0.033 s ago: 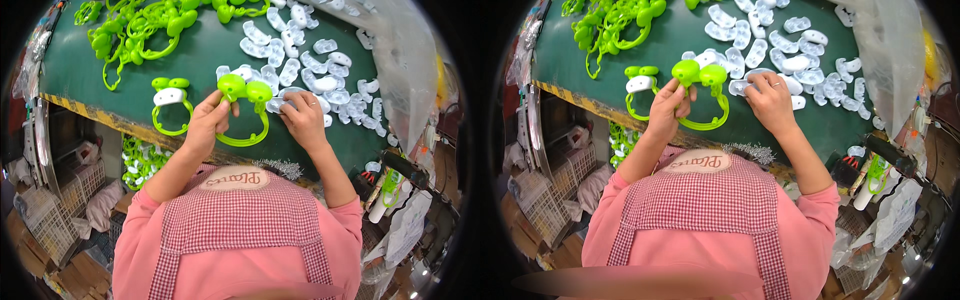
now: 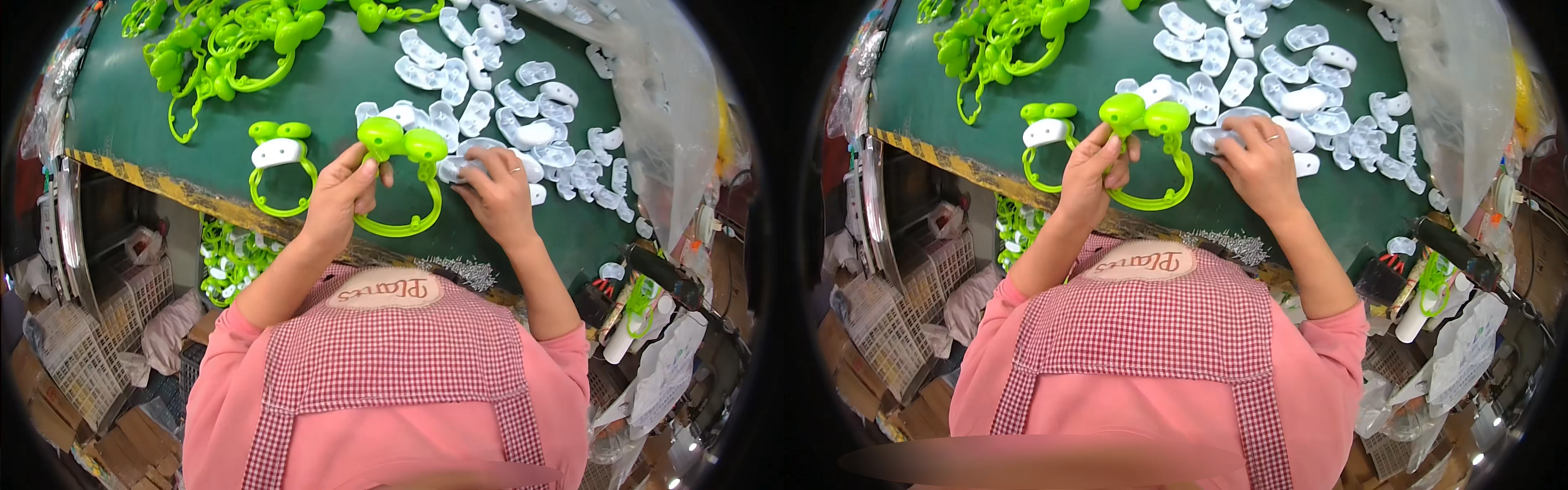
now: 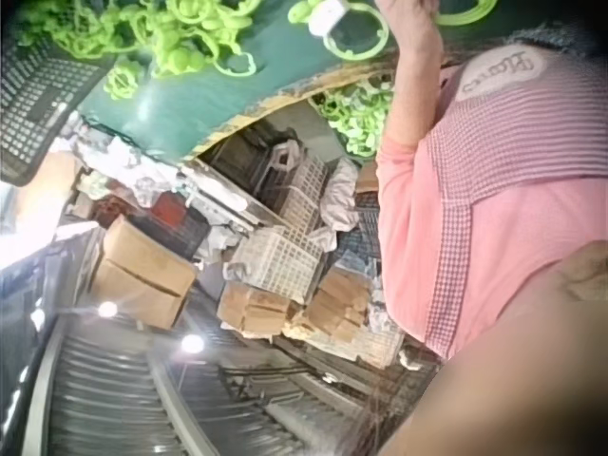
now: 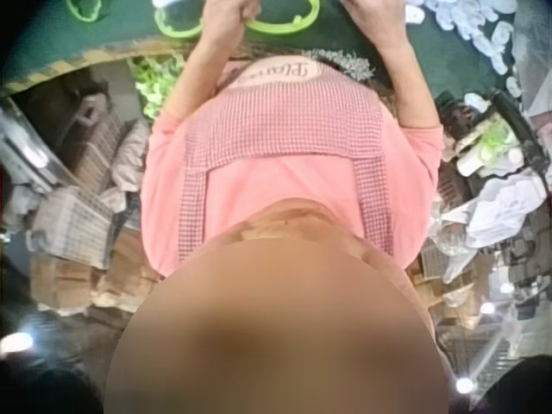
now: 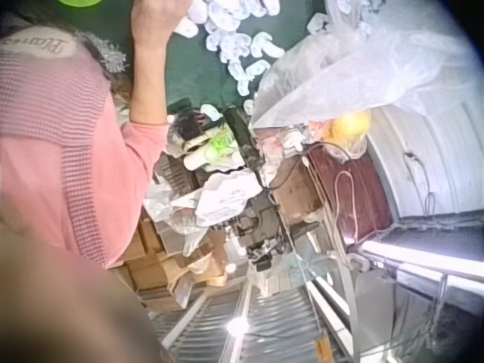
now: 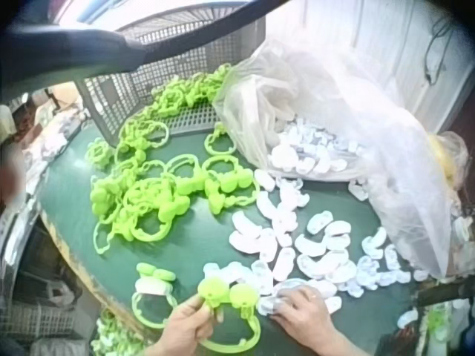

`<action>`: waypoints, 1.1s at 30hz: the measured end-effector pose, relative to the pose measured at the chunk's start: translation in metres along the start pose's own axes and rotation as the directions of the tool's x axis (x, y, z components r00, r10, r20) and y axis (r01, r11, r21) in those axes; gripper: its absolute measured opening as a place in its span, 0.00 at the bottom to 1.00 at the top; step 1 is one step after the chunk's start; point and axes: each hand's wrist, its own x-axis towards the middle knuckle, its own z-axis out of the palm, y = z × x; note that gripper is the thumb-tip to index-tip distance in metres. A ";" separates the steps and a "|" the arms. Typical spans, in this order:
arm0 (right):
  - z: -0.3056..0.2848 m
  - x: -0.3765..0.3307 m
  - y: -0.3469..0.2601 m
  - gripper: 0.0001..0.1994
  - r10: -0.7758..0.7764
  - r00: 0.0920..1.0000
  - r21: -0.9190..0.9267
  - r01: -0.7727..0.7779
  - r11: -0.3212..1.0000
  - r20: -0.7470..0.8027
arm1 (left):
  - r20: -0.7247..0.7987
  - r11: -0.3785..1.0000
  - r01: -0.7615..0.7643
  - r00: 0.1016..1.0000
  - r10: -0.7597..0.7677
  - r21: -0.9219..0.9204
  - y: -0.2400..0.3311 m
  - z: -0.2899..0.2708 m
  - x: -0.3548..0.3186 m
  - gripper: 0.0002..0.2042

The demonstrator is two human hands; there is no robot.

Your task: The person assembles green and white pacifiers by inserting the white silicone nipple into the green plastic frame and using a handheld rotary tool to smooth or trim the edges. The person handles multiple pacifier frames and nipples, placing finished units aside.

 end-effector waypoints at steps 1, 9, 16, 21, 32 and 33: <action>0.004 -0.003 -0.006 0.16 0.082 0.995 0.047 -0.080 0.996 -0.055 | -0.006 1.000 0.011 1.000 -0.011 -0.004 -0.002 -0.003 -0.004 0.15; 0.010 -0.012 -0.013 0.18 0.292 0.956 0.113 -0.294 0.949 0.037 | 0.007 0.989 0.084 0.996 -0.084 -0.120 -0.008 -0.001 -0.012 0.18; 0.011 -0.007 -0.028 0.27 0.278 0.957 0.371 -0.289 0.882 0.083 | 0.029 0.990 0.071 0.997 -0.068 -0.124 -0.006 -0.002 -0.015 0.17; 0.008 -0.032 -0.032 0.21 0.360 0.918 0.084 -0.377 0.922 0.165 | -0.002 0.987 0.069 0.998 -0.070 -0.147 -0.006 -0.006 -0.020 0.16; 0.011 -0.056 -0.038 0.17 0.295 0.934 0.395 -0.354 0.848 0.203 | 0.053 0.979 0.127 0.991 -0.120 -0.156 -0.008 -0.003 -0.024 0.17; 0.008 -0.053 -0.042 0.17 0.437 0.873 0.469 -0.486 0.737 0.217 | 0.054 0.978 0.138 0.990 -0.131 -0.157 -0.007 -0.002 -0.025 0.17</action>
